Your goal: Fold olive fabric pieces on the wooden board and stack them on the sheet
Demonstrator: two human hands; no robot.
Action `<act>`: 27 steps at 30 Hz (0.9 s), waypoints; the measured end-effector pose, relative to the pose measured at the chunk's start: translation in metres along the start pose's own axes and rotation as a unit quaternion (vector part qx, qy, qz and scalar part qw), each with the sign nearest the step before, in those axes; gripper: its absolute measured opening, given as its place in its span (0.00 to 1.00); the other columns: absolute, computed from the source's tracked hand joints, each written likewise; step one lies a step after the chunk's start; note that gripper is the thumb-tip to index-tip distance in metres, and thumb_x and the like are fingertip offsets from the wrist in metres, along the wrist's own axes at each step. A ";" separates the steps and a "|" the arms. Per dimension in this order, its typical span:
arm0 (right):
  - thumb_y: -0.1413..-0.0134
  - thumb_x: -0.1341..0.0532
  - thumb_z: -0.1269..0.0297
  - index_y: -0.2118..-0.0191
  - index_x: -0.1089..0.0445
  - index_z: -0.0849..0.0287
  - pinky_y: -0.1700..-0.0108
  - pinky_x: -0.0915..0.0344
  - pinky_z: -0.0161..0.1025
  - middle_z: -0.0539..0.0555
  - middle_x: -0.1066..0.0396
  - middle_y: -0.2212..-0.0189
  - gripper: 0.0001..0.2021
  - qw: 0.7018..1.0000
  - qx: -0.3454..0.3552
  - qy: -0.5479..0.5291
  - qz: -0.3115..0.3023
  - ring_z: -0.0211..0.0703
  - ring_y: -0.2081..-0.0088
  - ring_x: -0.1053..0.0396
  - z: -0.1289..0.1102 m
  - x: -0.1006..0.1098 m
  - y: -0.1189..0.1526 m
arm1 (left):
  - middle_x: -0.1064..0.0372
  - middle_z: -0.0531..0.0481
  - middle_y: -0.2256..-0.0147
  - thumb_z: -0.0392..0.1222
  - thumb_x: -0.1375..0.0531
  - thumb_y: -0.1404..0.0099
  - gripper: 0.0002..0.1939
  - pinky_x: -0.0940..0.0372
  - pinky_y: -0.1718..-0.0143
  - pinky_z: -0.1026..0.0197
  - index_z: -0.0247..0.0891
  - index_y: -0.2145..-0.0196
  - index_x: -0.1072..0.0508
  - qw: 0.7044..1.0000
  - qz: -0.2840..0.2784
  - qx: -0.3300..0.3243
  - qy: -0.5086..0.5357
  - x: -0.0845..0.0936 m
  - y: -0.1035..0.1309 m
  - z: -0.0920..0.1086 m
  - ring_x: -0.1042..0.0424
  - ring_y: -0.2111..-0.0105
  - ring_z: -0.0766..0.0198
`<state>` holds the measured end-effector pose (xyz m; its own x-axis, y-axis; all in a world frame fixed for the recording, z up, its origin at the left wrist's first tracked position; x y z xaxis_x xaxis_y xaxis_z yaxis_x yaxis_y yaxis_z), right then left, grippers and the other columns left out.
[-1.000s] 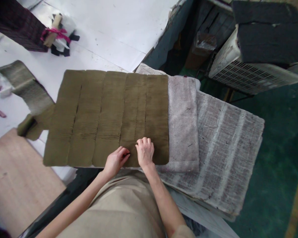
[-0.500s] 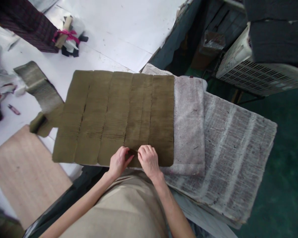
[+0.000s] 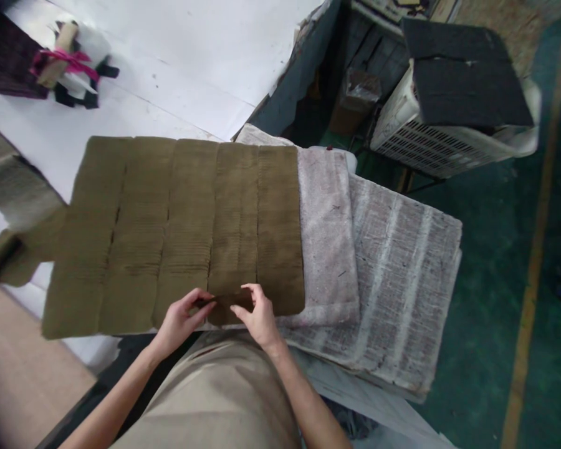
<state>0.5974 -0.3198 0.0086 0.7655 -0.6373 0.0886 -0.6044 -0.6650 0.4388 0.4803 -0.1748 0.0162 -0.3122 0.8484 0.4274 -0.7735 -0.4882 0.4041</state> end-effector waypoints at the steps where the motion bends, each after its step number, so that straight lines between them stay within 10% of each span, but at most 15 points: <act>1: 0.52 0.35 0.60 0.57 0.34 0.58 0.61 0.31 0.37 0.52 0.27 0.63 0.16 1.000 -0.017 -0.023 -0.001 0.42 0.63 0.28 0.005 -0.001 0.000 | 0.32 0.53 0.71 0.47 0.41 0.38 0.09 0.37 0.69 0.67 0.38 0.66 0.32 1.000 -0.001 0.015 0.025 -0.002 0.001 -0.003 0.33 0.71 0.67; 10: 0.45 0.41 0.54 0.68 0.34 0.58 0.70 0.35 0.34 0.49 0.30 0.73 0.11 0.995 -0.059 -0.064 0.037 0.39 0.71 0.33 0.026 0.009 0.007 | 0.27 0.47 0.67 0.55 0.38 0.45 0.22 0.31 0.66 0.60 0.34 0.60 0.30 0.950 -0.070 0.172 0.250 -0.026 0.008 -0.010 0.28 0.67 0.60; 16: 0.41 0.47 0.53 0.74 0.42 0.57 0.74 0.45 0.31 0.45 0.42 0.79 0.15 0.993 -0.035 0.061 0.092 0.34 0.76 0.44 0.020 0.044 0.014 | 0.30 0.51 0.73 0.56 0.41 0.41 0.20 0.37 0.78 0.66 0.33 0.64 0.30 0.963 -0.105 0.149 0.200 -0.050 0.002 -0.003 0.34 0.77 0.67; 27: 0.39 0.51 0.47 0.73 0.35 0.57 0.74 0.50 0.33 0.49 0.34 0.79 0.21 0.937 -0.040 0.285 0.197 0.37 0.78 0.41 0.015 0.112 0.014 | 0.42 0.60 0.86 0.57 0.41 0.42 0.21 0.51 0.85 0.69 0.39 0.79 0.41 0.992 -0.058 0.105 0.042 -0.084 -0.039 0.017 0.44 0.87 0.72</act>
<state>0.6710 -0.4060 0.0117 0.4931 -0.5001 0.7118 -0.8642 -0.3756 0.3347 0.5459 -0.2311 -0.0216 -0.2797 0.9109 0.3034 -0.6779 -0.4112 0.6094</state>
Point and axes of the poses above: each hand's wrist, its own y-axis away from the middle knuckle, its own x-axis out of the back of the hand, z = x × y, the point moved 7 cm from there along -y, towards the middle knuckle
